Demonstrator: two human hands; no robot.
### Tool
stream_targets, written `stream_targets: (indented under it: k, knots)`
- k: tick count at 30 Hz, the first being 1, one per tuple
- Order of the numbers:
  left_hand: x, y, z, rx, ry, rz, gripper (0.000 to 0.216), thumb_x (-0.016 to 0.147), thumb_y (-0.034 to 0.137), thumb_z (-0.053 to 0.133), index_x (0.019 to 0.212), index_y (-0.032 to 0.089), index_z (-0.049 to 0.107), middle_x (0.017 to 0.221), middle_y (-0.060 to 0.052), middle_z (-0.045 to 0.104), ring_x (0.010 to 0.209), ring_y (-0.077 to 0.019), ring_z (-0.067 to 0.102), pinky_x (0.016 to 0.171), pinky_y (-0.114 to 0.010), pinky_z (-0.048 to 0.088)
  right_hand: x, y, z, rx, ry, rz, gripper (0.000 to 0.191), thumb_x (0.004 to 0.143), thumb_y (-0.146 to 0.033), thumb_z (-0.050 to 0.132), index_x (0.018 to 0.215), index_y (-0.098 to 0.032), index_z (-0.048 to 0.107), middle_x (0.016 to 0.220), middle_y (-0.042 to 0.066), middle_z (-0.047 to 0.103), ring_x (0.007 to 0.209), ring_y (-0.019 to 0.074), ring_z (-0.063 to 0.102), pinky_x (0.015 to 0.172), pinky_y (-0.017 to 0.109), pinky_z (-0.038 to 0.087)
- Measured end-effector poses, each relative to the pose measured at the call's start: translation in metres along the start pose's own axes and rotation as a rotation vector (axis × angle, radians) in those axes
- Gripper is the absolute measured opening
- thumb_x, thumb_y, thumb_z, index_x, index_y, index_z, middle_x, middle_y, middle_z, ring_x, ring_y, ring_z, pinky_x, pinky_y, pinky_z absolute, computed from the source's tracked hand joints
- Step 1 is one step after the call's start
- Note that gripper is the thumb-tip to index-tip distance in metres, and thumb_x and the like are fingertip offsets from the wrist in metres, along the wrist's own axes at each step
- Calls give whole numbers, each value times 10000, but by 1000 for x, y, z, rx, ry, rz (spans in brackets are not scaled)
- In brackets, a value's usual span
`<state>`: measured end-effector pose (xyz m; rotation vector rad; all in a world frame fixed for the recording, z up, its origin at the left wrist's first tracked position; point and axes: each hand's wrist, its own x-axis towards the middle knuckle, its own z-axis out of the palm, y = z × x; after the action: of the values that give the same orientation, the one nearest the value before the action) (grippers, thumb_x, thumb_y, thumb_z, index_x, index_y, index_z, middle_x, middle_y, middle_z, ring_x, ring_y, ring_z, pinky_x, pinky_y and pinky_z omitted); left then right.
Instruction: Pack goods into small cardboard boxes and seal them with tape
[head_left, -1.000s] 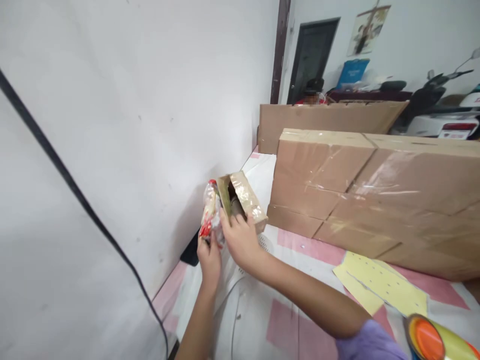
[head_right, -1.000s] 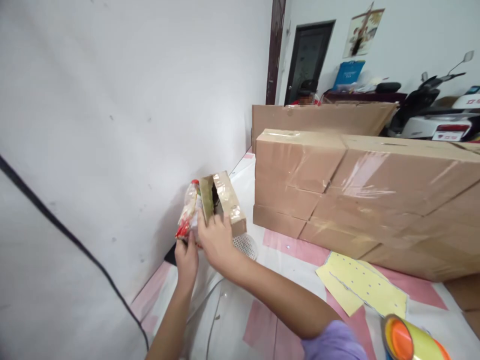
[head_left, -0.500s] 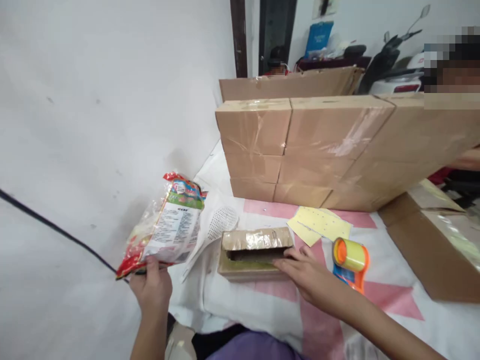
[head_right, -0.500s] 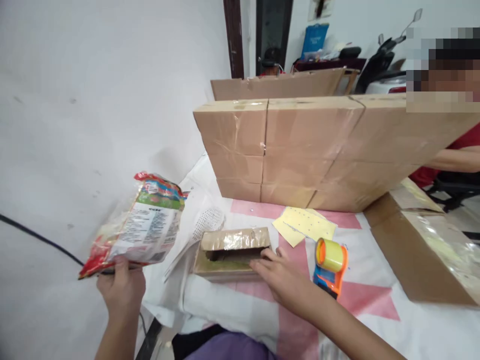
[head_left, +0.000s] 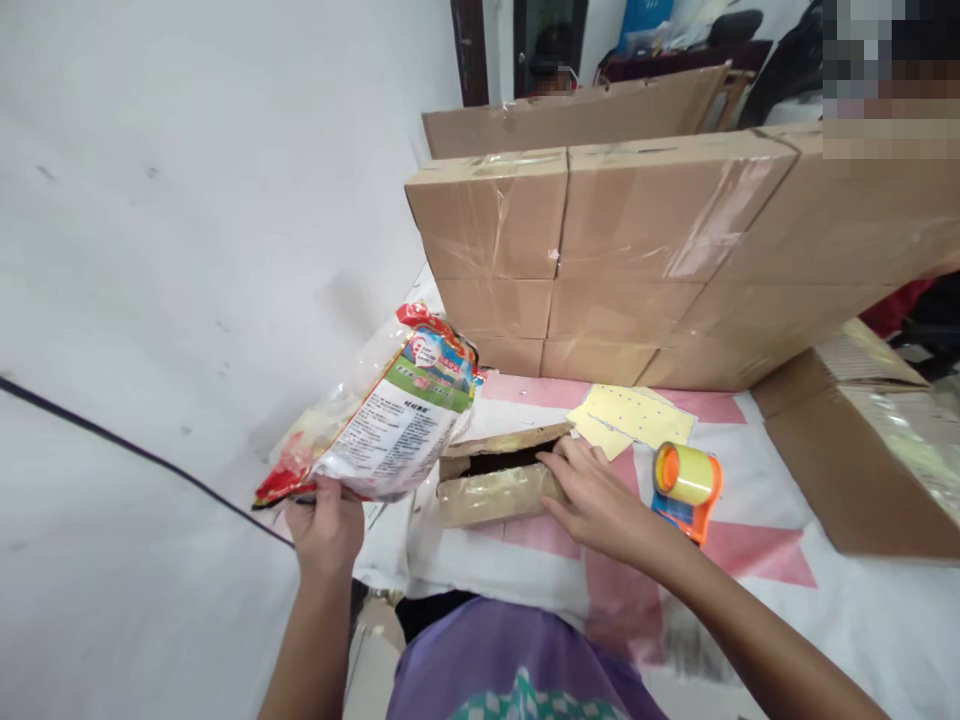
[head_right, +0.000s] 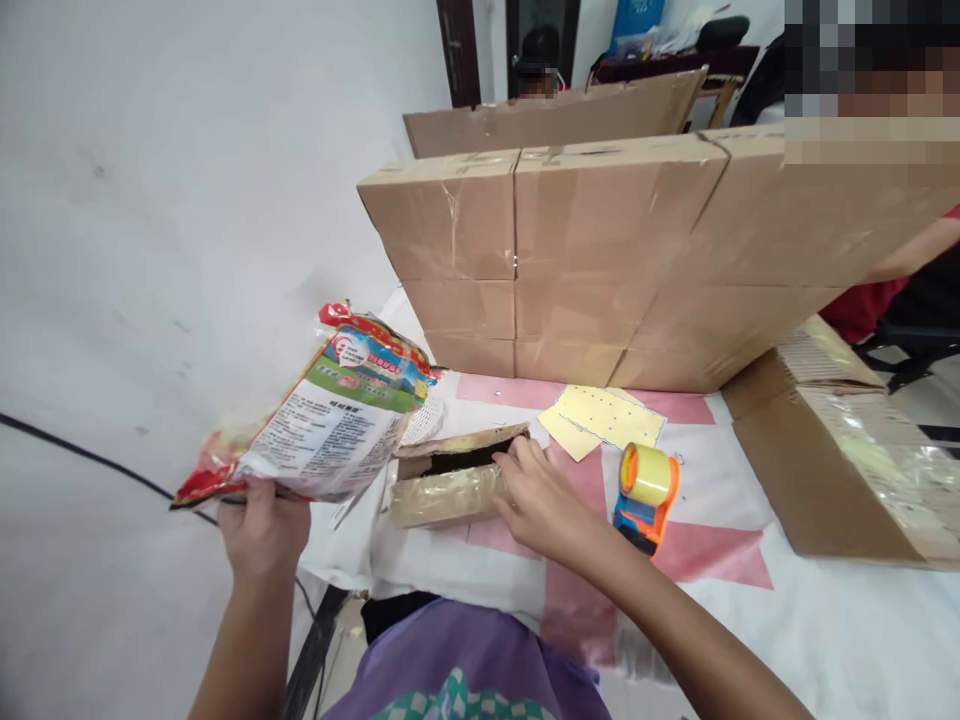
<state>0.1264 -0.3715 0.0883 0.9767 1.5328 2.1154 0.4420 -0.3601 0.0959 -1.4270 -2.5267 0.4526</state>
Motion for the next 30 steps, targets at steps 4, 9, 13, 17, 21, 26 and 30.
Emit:
stream_targets:
  k: [4,9,13,17,21,26,30]
  knots:
    - [2,1,-11,-60,-58,-33,483,792,480,783,1167,193,682,1271,-103,689,1301,-307,570,1163,-467,406,-7,-1,-2,31,38,-88,85,939,-177,537,1017,-177,572,1104,128,607,1000,272,589,856,426,489]
    - [3,0,-25,-83,-116,-127,508,791,468,790,1226,228,682,1290,-98,692,1319,-318,560,1152,-477,427,-14,-1,-5,81,55,-196,89,926,-285,613,920,-197,597,1243,133,642,1290,329,508,1034,481,459]
    - [5,1,-30,-117,-189,-178,530,733,471,837,1198,252,707,1272,-101,707,1304,-328,576,1112,-471,479,-10,-3,-11,51,-47,-147,373,901,-548,627,817,-186,653,943,127,698,1034,318,618,916,492,513]
    - [6,9,-27,-103,-217,-226,578,648,501,883,1144,246,734,1226,-108,728,1267,-350,603,1089,-479,502,-9,-5,-13,-29,-1,-129,499,852,-647,629,886,-155,705,1349,238,599,1300,431,495,1024,616,429]
    - [9,11,-25,-93,-279,-257,610,603,552,889,1106,239,745,1151,-117,752,1203,-349,645,1071,-484,516,-10,-4,-11,-51,-8,-139,501,869,-648,601,900,-152,667,1643,231,235,1493,475,235,1061,652,360]
    - [6,-17,-34,51,-492,-391,520,587,596,877,890,184,780,899,-141,774,993,-354,722,931,-497,594,-8,-2,-8,63,0,-85,459,904,-606,573,1020,-162,597,1598,275,296,1442,413,365,1020,564,429]
    - [-2,-32,-20,185,-730,-414,414,650,565,838,765,173,769,781,-118,753,821,-312,734,867,-487,610,-8,3,1,192,111,-4,404,902,-542,587,1079,-182,538,1285,252,571,1178,362,577,876,474,505]
